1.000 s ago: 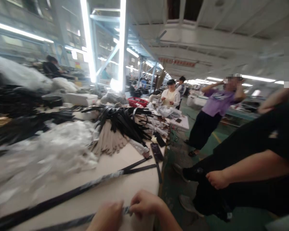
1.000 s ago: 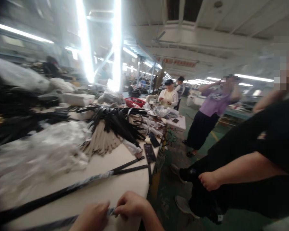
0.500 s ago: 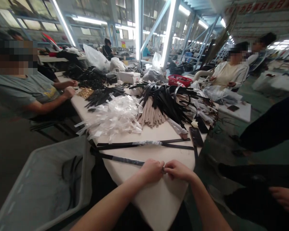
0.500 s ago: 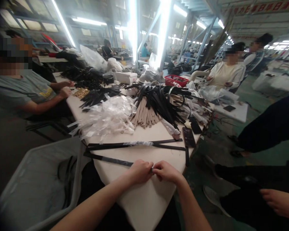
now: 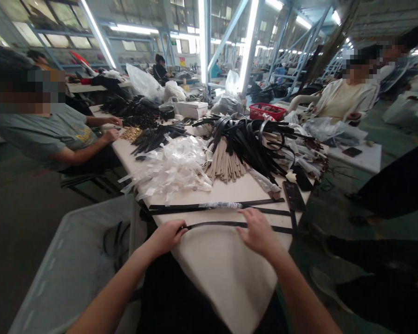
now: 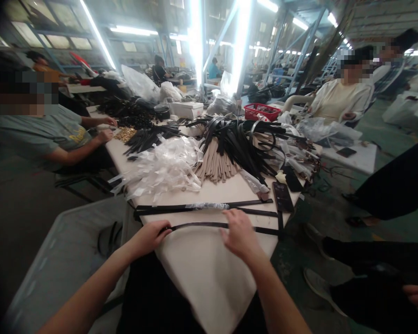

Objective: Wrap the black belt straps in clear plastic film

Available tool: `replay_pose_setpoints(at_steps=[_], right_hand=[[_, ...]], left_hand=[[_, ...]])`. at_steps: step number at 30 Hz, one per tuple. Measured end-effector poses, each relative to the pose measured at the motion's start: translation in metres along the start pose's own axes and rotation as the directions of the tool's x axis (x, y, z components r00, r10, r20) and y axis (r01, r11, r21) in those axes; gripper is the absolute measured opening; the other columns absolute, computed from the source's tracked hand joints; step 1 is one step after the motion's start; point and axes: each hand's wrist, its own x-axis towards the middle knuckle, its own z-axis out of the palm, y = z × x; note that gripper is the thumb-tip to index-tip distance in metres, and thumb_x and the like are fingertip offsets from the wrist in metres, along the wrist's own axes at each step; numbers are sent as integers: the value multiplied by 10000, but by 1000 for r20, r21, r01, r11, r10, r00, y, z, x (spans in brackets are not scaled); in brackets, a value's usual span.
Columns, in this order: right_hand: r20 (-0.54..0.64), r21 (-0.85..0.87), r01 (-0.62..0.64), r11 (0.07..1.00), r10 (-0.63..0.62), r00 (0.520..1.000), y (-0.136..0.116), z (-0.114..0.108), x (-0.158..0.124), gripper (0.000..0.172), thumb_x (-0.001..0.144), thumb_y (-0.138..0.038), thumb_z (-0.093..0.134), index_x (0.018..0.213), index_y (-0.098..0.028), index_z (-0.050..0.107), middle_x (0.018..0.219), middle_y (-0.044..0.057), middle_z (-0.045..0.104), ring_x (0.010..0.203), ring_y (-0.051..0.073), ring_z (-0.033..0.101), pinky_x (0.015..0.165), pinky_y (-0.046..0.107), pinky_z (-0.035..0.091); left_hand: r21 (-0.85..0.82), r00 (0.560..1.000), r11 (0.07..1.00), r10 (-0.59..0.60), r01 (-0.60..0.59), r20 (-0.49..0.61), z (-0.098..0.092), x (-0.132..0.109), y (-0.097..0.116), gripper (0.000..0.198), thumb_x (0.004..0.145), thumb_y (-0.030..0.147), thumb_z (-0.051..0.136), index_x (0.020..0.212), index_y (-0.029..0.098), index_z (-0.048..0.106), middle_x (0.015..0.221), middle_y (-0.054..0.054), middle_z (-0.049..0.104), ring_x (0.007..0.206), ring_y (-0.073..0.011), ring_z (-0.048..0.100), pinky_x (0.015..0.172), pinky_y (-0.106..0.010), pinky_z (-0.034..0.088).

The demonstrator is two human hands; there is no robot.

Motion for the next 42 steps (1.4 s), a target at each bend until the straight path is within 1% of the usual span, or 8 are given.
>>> replay_pose_setpoints(at_steps=[3, 7, 18, 22, 26, 32, 37, 42], right_hand=[[-4, 22, 269, 963, -269, 963, -93, 45, 14, 631, 842, -373, 636, 1408, -145, 474, 1349, 163, 544, 1261, 307, 456, 1179, 485, 176], [69, -50, 331, 942, -327, 942, -132, 77, 29, 208, 956, -223, 444, 1007, -169, 638, 989, 97, 644, 1016, 246, 540, 1176, 483, 145], [139, -228, 92, 969, -61, 988, 6, 39, 10, 117, 971, -225, 478, 1009, -196, 585, 957, 85, 677, 879, 238, 610, 758, 321, 389], [149, -320, -63, 945, 116, 982, 73, 11, 13, 204, 1014, -252, 402, 1028, -193, 598, 915, 82, 712, 793, 222, 655, 678, 300, 374], [34, -326, -41, 944, 55, 998, 113, -14, 38, 254, 998, -247, 399, 1078, -169, 628, 982, 116, 709, 912, 244, 649, 815, 324, 414], [117, -207, 210, 956, -189, 975, 117, 5, 74, 692, 828, -393, 646, 1446, -149, 454, 1408, 171, 521, 1310, 320, 446, 1113, 433, 316], [53, -91, 279, 956, -275, 960, 93, 44, 66, 586, 887, -344, 568, 1441, -176, 474, 1415, 153, 512, 1323, 308, 435, 1135, 465, 328], [-53, 106, 300, 948, -296, 954, 78, 50, 69, 552, 901, -402, 570, 1411, -201, 509, 1400, 134, 550, 1315, 295, 473, 1122, 461, 372]], left_hand=[[-118, 998, 992, 58, -53, 39, -12, -3, 16, 322, 986, 380, 414, 905, 178, 651, 880, -64, 684, 832, -202, 595, 777, -285, 440], [-154, 997, 985, 83, -81, 4, -34, -24, 10, 369, 1003, 403, 381, 837, 180, 624, 793, -35, 658, 732, -172, 565, 709, -262, 418], [-248, 985, 969, -40, -3, -168, -54, -53, -71, 320, 964, 407, 443, 817, 193, 631, 745, 13, 648, 691, -163, 574, 663, -237, 403], [-97, 954, 994, -81, 55, -288, -56, -39, -86, 312, 956, 440, 449, 805, 211, 598, 730, 10, 627, 692, -179, 577, 663, -257, 400], [128, 928, 988, -32, 86, -371, -55, 2, -86, 310, 915, 501, 508, 911, 217, 632, 895, -47, 665, 836, -238, 616, 783, -322, 443], [252, 911, 968, 112, -9, -398, -14, 63, -56, 553, 837, 501, 641, 1296, 200, 571, 1382, -154, 539, 1277, -339, 481, 1098, -485, 339], [191, 928, 975, 173, -114, -329, 43, 73, -19, 472, 959, 365, 510, 1408, 219, 493, 1487, -118, 476, 1384, -270, 400, 1165, -456, 296], [207, 921, 975, 149, -77, -361, 65, 56, -12, 515, 997, 319, 432, 1504, 244, 374, 1578, -91, 367, 1460, -243, 302, 1197, -467, 254]])
